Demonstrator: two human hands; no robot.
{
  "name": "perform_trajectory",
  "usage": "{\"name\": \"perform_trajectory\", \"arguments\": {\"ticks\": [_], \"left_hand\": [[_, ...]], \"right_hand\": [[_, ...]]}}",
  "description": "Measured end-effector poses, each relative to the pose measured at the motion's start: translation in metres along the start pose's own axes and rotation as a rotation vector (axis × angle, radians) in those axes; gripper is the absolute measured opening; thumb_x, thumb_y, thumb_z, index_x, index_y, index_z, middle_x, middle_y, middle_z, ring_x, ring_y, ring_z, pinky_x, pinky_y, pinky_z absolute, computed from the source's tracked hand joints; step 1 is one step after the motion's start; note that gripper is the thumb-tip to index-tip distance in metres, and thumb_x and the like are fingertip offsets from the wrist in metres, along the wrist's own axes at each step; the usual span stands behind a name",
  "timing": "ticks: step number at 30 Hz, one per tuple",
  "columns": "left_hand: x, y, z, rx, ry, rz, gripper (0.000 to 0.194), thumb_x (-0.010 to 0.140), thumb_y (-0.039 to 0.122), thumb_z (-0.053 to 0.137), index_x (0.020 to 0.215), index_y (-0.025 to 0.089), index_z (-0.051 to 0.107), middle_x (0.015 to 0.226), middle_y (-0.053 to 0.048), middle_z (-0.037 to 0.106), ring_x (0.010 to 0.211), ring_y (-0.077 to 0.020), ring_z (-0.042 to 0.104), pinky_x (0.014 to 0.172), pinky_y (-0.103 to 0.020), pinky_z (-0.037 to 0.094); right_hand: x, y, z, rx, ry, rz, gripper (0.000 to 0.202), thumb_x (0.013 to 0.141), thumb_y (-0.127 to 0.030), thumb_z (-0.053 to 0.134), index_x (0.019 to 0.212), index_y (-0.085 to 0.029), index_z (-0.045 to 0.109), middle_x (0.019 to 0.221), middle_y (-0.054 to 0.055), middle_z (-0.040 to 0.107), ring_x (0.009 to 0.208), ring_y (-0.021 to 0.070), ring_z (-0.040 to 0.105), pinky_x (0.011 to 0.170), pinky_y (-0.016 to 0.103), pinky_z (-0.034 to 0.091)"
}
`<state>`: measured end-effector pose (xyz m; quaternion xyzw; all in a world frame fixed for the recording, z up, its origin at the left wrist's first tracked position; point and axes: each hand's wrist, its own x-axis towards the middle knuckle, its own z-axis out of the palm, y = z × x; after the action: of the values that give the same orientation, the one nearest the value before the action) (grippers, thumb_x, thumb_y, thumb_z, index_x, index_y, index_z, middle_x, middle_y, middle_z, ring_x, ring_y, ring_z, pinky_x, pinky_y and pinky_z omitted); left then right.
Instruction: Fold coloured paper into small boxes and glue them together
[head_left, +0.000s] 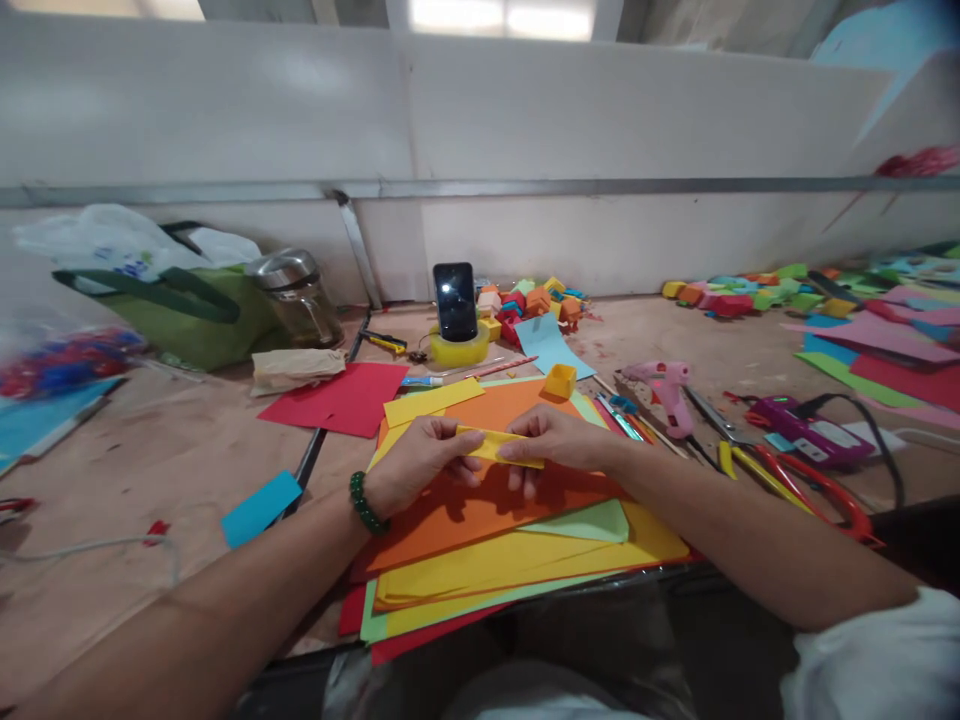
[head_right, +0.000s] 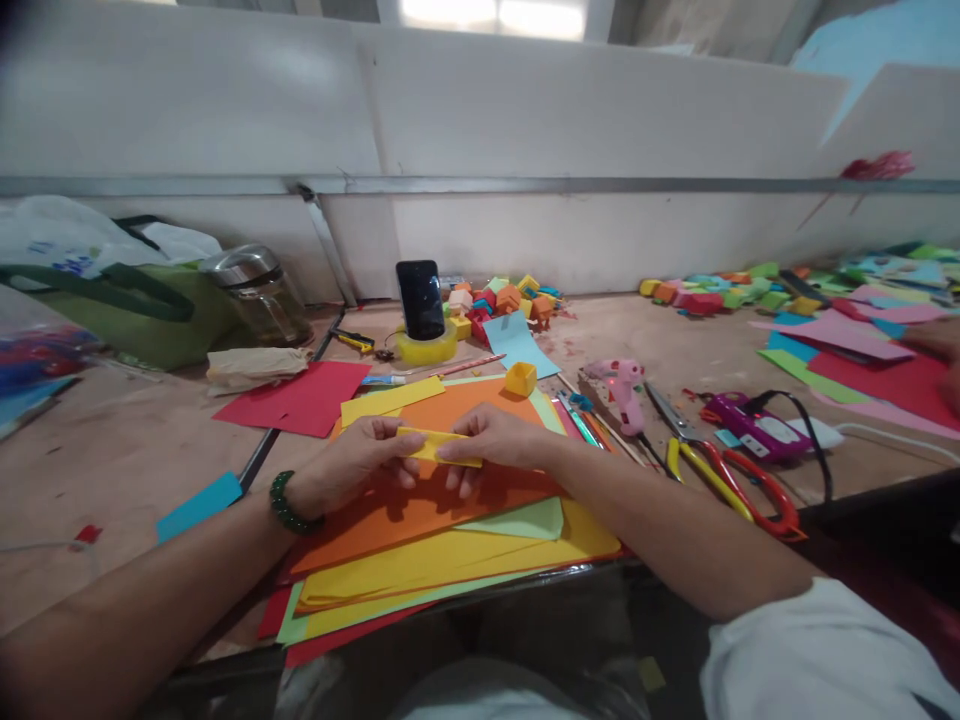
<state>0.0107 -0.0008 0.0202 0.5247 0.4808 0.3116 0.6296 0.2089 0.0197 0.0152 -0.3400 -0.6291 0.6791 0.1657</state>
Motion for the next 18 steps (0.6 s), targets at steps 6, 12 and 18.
{"name": "perform_trajectory", "arguments": {"ticks": [6,12,18], "left_hand": [[0.0013,-0.0031,0.0005,0.006,-0.089,-0.094,0.042,0.050,0.046,0.084,0.065,0.010,0.069,0.060,-0.004,0.069,0.047,-0.0112,0.062,0.046,-0.019,0.048],[0.0043,-0.0057,-0.0015,-0.020,-0.076,-0.074,0.040,0.052,0.045,0.085,0.066,0.010,0.069,0.061,-0.005,0.070,0.047,-0.0106,0.062,0.049,-0.019,0.050],[0.0089,-0.0063,-0.0048,-0.118,0.030,0.003,0.040,0.051,0.040,0.087,0.069,0.012,0.064,0.056,-0.002,0.068,0.048,-0.0120,0.063,0.050,-0.020,0.049]], "right_hand": [[-0.0006,-0.0016,0.0038,0.030,0.009,0.036,0.050,0.058,-0.058,0.077,0.071,-0.011,0.065,0.057,0.003,0.068,0.047,0.0114,0.063,0.048,0.021,0.050],[-0.0007,-0.0005,0.0003,0.010,0.034,0.015,0.048,0.059,-0.056,0.077,0.071,-0.012,0.064,0.060,0.003,0.070,0.046,0.0108,0.063,0.047,0.020,0.049],[-0.0026,-0.0012,-0.0028,-0.014,0.203,-0.099,0.045,0.058,-0.047,0.081,0.077,-0.014,0.058,0.061,0.001,0.068,0.048,0.0117,0.063,0.051,0.023,0.052]]}}
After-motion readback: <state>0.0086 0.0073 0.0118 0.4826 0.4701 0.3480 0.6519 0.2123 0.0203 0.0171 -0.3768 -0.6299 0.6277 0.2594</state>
